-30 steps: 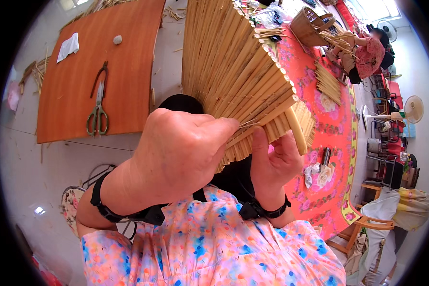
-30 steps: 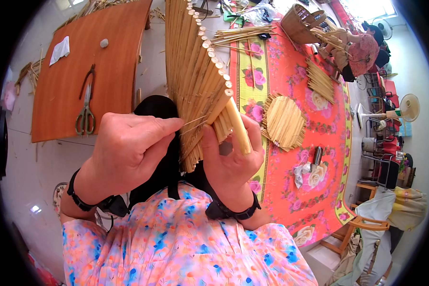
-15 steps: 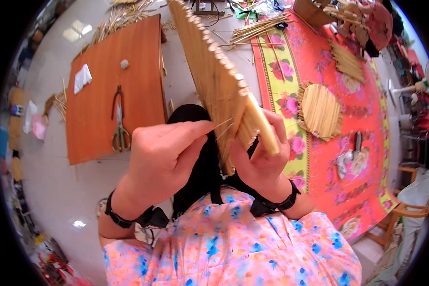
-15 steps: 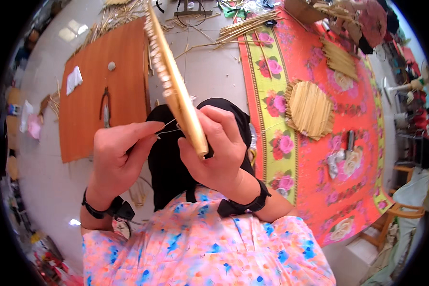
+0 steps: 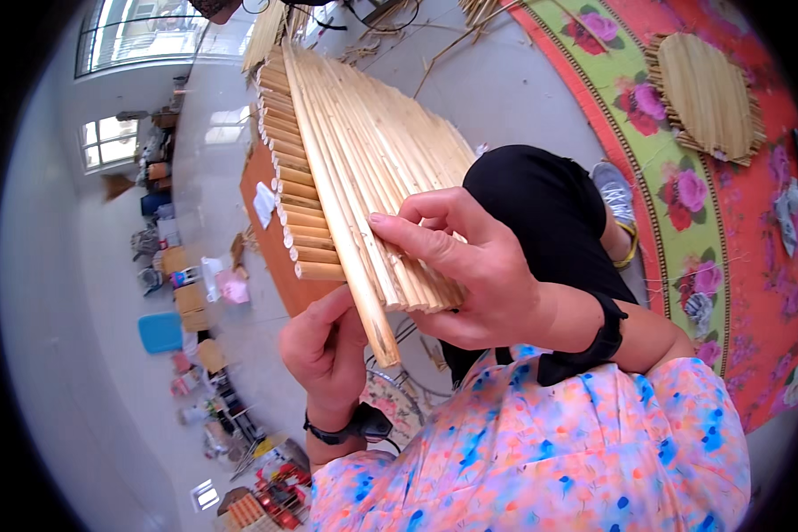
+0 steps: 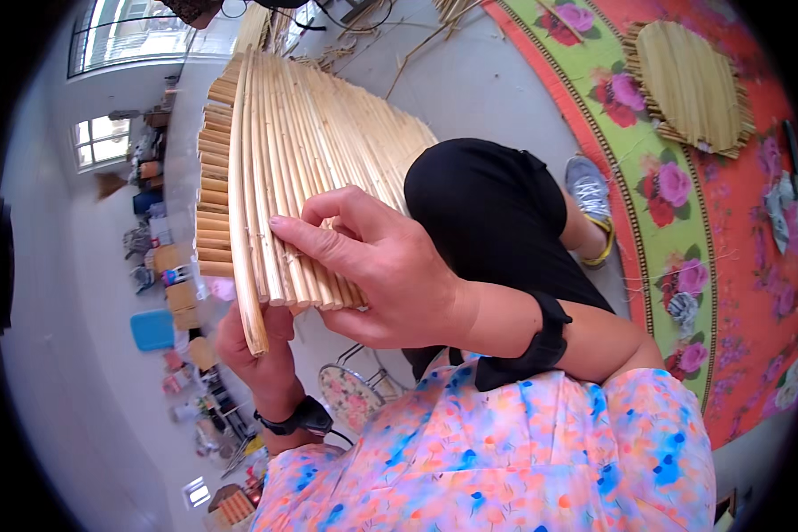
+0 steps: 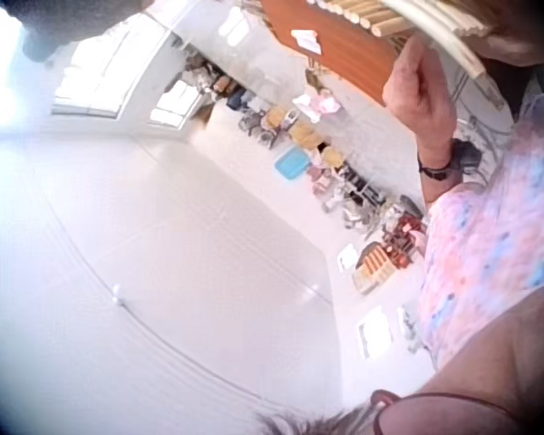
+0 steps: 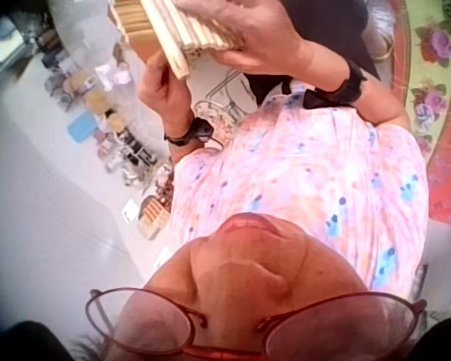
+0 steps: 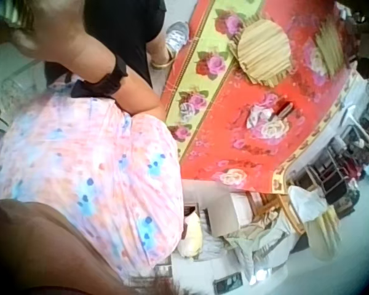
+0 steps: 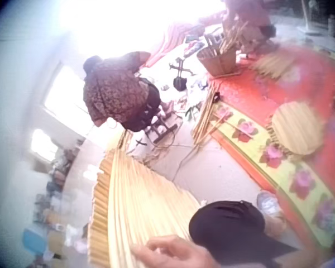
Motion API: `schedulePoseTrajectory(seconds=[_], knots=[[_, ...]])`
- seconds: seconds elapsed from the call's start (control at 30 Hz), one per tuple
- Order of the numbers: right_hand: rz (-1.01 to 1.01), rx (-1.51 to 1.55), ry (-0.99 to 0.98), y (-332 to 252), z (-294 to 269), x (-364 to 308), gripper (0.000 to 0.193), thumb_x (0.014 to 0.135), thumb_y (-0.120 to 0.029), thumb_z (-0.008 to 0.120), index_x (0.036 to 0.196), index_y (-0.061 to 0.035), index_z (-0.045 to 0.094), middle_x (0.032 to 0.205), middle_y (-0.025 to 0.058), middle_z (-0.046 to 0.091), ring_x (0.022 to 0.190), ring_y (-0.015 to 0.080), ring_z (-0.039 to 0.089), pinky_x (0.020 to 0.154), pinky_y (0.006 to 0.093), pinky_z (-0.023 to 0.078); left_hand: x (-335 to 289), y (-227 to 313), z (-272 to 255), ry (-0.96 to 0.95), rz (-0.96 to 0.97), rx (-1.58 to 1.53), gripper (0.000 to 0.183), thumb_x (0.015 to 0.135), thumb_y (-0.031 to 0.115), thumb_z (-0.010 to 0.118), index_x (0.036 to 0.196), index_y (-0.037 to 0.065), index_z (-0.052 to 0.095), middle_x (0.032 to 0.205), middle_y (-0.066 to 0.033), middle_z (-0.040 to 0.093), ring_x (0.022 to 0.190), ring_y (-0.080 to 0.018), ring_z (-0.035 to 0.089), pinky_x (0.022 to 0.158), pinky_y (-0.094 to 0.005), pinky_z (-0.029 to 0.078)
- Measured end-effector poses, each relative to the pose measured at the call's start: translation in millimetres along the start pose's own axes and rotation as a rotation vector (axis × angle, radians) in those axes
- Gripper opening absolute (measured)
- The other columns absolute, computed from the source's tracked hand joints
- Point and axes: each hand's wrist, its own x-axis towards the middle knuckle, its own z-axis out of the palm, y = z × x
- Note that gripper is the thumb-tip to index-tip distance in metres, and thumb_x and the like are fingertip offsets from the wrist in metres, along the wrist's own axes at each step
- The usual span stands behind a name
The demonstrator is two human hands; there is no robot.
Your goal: The person weaves a thin white string through a bundle of vertical bamboo sticks held in their lap. They use a needle to pass the string through the sticks and occasionally use pliers to pull the string tight. The process involves repetitive threading and tightening to secure the bamboo structure.
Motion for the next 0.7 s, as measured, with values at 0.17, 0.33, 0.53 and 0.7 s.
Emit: schedulePoseTrajectory(seconds=[0.17, 0.33, 0.53, 0.7], knots=[[0.011, 0.061, 0.003, 3, -9, 4, 0.063, 0.065, -0.002, 0.075, 0.127, 0.0002, 0.062, 0.112, 0.0136, 0.054, 0.087, 0.0213, 0.060, 0.078, 0.0310, 0.052, 2, 8, 5, 0.034, -0.018, 0.073, 0.017, 0.086, -0.007, 0.060, 0.101, -0.005, 0.068, 0.079, -0.0118, 0.070, 0.070, -0.0146, 0.067, 0.064, -0.0257, 0.050], [0.004, 0.107, 0.054, 5, -5, 3, 0.064, 0.064, -0.005, 0.072, 0.127, -0.0047, 0.061, 0.108, 0.0132, 0.055, 0.089, 0.0269, 0.060, 0.071, 0.0329, 0.053, 4, 15, 10, 0.039, -0.009, 0.122, 0.020, 0.085, -0.008, 0.060, 0.103, -0.006, 0.068, 0.084, -0.0118, 0.072, 0.075, -0.0148, 0.068, 0.069, -0.0260, 0.052], [0.021, 0.138, 0.058, 5, 4, 2, 0.066, 0.062, -0.002, 0.070, 0.127, -0.0039, 0.061, 0.110, 0.0125, 0.055, 0.088, 0.0252, 0.060, 0.073, 0.0328, 0.053, -1, 8, 15, 0.118, -0.017, 0.051, 0.029, 0.087, 0.012, 0.071, 0.110, -0.005, 0.066, 0.095, -0.0094, 0.071, 0.085, -0.0123, 0.064, 0.074, -0.0254, 0.050], [0.004, 0.113, 0.069, 5, 8, 4, 0.068, 0.060, -0.002, 0.069, 0.127, -0.0055, 0.061, 0.109, 0.0124, 0.056, 0.090, 0.0281, 0.060, 0.074, 0.0346, 0.053, 1, 6, 11, 0.117, 0.003, 0.037, 0.027, 0.089, 0.011, 0.070, 0.109, -0.006, 0.065, 0.095, -0.0088, 0.071, 0.084, -0.0117, 0.064, 0.073, -0.0252, 0.050]])
